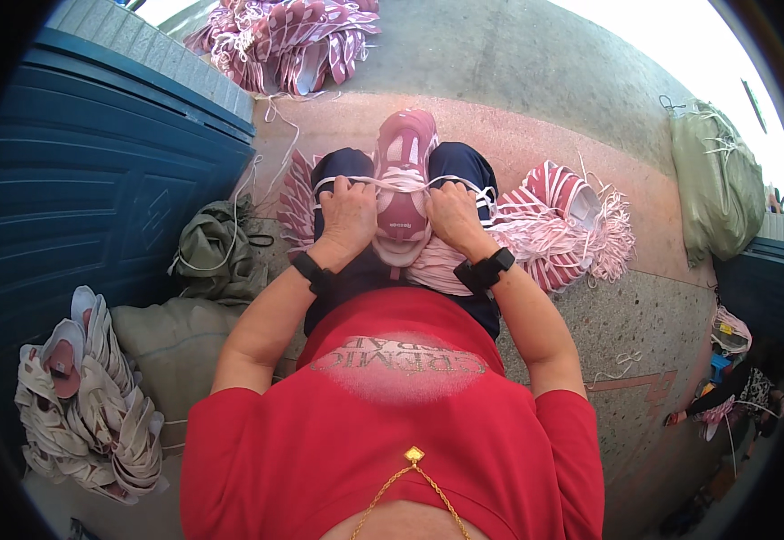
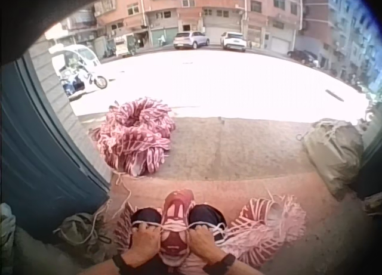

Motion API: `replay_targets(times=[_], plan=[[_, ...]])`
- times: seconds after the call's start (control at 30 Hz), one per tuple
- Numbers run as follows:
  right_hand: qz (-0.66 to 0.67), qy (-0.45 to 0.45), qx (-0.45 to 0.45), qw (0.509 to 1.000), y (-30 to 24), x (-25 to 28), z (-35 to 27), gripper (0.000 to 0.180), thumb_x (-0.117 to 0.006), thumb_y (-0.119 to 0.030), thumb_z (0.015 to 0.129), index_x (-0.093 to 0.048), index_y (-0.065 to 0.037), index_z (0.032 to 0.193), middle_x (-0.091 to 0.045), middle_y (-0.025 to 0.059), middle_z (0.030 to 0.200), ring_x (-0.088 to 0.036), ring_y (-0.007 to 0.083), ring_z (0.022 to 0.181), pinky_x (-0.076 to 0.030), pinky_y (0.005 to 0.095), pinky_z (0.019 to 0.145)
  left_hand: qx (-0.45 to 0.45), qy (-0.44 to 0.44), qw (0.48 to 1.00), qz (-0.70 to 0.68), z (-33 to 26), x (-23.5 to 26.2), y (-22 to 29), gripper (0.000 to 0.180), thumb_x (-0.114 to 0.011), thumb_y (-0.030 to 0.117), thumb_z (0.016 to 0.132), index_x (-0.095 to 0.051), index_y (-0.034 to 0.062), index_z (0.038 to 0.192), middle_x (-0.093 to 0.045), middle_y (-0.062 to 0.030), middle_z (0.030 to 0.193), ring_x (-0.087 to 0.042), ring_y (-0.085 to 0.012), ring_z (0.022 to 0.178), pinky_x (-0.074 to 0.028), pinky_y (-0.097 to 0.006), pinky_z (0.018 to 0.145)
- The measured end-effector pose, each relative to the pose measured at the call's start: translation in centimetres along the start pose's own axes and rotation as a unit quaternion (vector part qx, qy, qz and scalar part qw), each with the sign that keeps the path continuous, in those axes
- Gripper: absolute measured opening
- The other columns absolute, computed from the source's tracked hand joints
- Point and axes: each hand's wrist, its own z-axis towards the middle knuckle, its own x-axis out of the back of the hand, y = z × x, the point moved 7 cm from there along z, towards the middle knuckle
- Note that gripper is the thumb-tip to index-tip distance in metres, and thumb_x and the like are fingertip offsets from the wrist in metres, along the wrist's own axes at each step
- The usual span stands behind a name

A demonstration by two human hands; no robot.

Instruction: The person is tying laces on pink shoes in an outdoor manufacturing or finishing area.

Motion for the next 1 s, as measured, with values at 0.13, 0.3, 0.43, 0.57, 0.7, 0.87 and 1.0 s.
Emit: replay_targets(times=[0.13,0.3,0.43,0.57,0.7,0.87,1.0], plan=[[0.115,0.064,0.005,0.991,0.7,0.1,-0.4,0.018,-0.058,-0.017,0.089,-0.07,-0.004,0.086,-0.066,0.0175,0.089,-0.061,0.0371,0.089,-0.047,0.0506,0.077,0.04,0.007,0.991,-0.127,0.4,-0.2,-1.0,0.025,-0.064,0.019,0.083,-0.071,0.0144,0.107,-0.068,-0.0043,0.095,-0.054,-0.0278,0.097,-0.045,-0.044,0.075],[0.218,0.104,-0.035,0.97,1.1,0.2,-0.5,0.011,-0.063,-0.012,0.088,-0.067,-0.002,0.092,-0.066,0.0175,0.081,-0.065,0.0367,0.082,-0.05,0.0472,0.074,-0.123,0.106,0.986,0.025,0.6,1.3,2.6,0.009,-0.063,0.017,0.078,-0.069,0.0138,0.084,-0.056,-0.0036,0.086,-0.052,-0.0242,0.092,-0.039,-0.04,0.074],[0.233,0.089,-0.076,0.966,1.7,0.1,-0.8,0.007,-0.064,-0.009,0.086,-0.063,-0.003,0.091,-0.066,0.0158,0.081,-0.065,0.0353,0.083,-0.05,0.0451,0.074,-0.182,0.042,0.981,0.048,2.1,1.3,3.5,0.006,-0.063,0.018,0.08,-0.067,0.0131,0.081,-0.059,-0.0039,0.086,-0.053,-0.0218,0.092,-0.04,-0.038,0.074],[0.155,0.1,0.023,0.983,-0.3,1.5,-0.4,0.01,-0.063,-0.007,0.082,-0.068,-0.006,0.09,-0.068,0.014,0.085,-0.064,0.0347,0.084,-0.05,0.0453,0.076,-0.15,0.089,0.933,-0.315,4.3,5.6,1.4,0.008,-0.066,0.017,0.089,-0.068,0.0097,0.084,-0.066,-0.0064,0.091,-0.06,-0.0184,0.096,-0.046,-0.035,0.081],[-0.009,-0.006,0.099,0.995,-2.1,1.4,1.2,0.012,-0.063,-0.01,0.082,-0.07,-0.009,0.091,-0.07,0.0099,0.085,-0.065,0.0276,0.089,-0.047,0.0416,0.079,0.009,-0.025,0.655,-0.755,6.3,6.4,-1.2,0.012,-0.065,0.016,0.097,-0.068,0.0049,0.093,-0.07,-0.0041,0.092,-0.065,-0.0135,0.087,-0.051,-0.03,0.08],[-0.144,-0.05,0.139,0.979,-2.1,0.6,1.7,0.011,-0.065,-0.014,0.082,-0.07,-0.01,0.091,-0.068,0.007,0.083,-0.064,0.0214,0.09,-0.044,0.0388,0.079,-0.052,-0.111,0.921,-0.369,6.1,3.1,0.6,0.023,-0.065,0.018,0.097,-0.062,-0.0022,0.108,-0.07,-0.0145,0.084,-0.07,-0.0199,0.076,-0.051,-0.032,0.065],[0.199,0.138,0.037,0.97,-1.8,7.5,2.5,0.009,-0.065,-0.017,0.09,-0.067,-0.008,0.092,-0.066,0.0072,0.08,-0.063,0.0209,0.089,-0.046,0.0381,0.08,-0.04,-0.081,0.945,-0.314,4.2,0.3,0.3,0.018,-0.061,0.017,0.095,-0.066,-0.0004,0.094,-0.067,-0.0226,0.085,-0.066,-0.0421,0.083,-0.051,-0.047,0.072]])
